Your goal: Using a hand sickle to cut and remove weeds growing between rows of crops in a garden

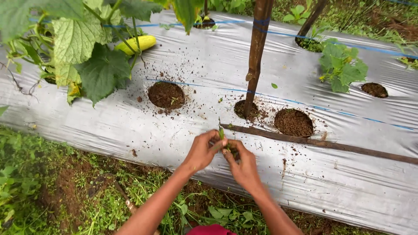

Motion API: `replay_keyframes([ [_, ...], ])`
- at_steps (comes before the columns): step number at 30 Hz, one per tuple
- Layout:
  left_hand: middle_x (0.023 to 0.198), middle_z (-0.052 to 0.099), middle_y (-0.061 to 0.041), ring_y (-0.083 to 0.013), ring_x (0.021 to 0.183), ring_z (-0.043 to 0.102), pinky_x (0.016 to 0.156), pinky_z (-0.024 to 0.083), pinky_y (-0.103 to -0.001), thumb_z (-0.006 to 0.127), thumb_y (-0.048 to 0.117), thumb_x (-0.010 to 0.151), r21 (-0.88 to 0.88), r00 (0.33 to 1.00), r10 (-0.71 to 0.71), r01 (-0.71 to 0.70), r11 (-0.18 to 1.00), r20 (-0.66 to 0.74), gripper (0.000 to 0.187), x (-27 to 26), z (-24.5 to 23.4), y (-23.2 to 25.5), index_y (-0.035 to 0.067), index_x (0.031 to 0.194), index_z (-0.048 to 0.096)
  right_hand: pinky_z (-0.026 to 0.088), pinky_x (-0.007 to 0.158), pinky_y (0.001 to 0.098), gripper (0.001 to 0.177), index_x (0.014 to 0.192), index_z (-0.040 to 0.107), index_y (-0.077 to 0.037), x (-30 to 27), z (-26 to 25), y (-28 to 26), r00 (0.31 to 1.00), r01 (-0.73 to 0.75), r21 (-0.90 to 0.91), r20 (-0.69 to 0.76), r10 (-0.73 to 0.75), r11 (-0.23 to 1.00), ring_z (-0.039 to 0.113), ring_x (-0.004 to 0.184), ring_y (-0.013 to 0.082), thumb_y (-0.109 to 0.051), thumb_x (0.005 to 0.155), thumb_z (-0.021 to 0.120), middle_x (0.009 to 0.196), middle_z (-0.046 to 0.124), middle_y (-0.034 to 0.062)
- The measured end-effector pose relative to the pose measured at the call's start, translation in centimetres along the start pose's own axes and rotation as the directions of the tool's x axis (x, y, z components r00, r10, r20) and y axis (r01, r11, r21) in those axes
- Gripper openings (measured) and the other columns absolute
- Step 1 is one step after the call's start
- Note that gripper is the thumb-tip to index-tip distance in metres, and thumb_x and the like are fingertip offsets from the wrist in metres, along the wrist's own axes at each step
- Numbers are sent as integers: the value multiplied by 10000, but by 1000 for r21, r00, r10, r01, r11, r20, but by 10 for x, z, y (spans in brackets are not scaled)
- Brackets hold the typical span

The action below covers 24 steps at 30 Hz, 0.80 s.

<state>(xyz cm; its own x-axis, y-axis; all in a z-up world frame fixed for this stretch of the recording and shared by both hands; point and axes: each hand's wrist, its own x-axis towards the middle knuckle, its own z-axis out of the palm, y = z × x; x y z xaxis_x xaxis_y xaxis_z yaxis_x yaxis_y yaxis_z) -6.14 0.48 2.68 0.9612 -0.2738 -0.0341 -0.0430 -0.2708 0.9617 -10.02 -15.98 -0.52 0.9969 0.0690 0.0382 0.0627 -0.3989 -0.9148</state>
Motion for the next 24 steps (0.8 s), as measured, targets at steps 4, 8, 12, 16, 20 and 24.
replay_keyframes([
  [4,751,711,-173,-236,713,653,644,544,-376,706,84,952,6,999,35,-36,999,31,131,-24,-12,-10,-19,877,672,495,589,372,96,1036,702,-122,-10,7,9,999,32,-51,25,-31,998,634,632,223,-174,972,652,788,746,85],
  [8,962,730,-81,-186,867,719,816,653,-336,657,126,995,164,962,-172,139,977,212,37,-52,-28,-29,104,972,677,629,809,434,182,1146,651,-78,-26,11,2,928,243,-215,334,-162,946,721,851,262,-126,1012,537,1030,735,135],
  [12,828,649,-30,-141,729,629,729,603,-309,653,149,1016,308,908,-286,190,932,305,86,-85,-50,-27,119,935,647,629,874,527,199,1127,658,-50,-36,22,-21,810,288,-136,563,-165,948,759,968,324,-120,1017,507,1105,750,178],
  [16,762,558,8,-96,629,481,650,497,-259,636,234,1038,368,859,-412,294,882,303,113,-126,-83,-44,149,971,668,577,826,487,174,998,605,-128,-50,19,-12,734,324,-118,657,-171,938,677,862,220,-205,1031,452,973,687,80],
  [20,734,550,4,-113,655,525,698,581,-277,694,243,1002,253,834,-523,475,843,176,297,-178,-114,-124,149,759,552,593,905,440,180,994,638,-144,-76,0,5,692,-62,-30,719,65,998,696,985,207,-211,1026,474,1051,715,78],
  [24,779,633,-89,-221,768,697,856,728,-413,714,33,945,56,707,-695,695,717,132,243,-244,-127,-155,66,740,588,521,1056,386,207,1201,626,-128,-115,0,19,381,109,-474,832,404,874,646,1125,204,-244,1070,516,1209,680,55],
])
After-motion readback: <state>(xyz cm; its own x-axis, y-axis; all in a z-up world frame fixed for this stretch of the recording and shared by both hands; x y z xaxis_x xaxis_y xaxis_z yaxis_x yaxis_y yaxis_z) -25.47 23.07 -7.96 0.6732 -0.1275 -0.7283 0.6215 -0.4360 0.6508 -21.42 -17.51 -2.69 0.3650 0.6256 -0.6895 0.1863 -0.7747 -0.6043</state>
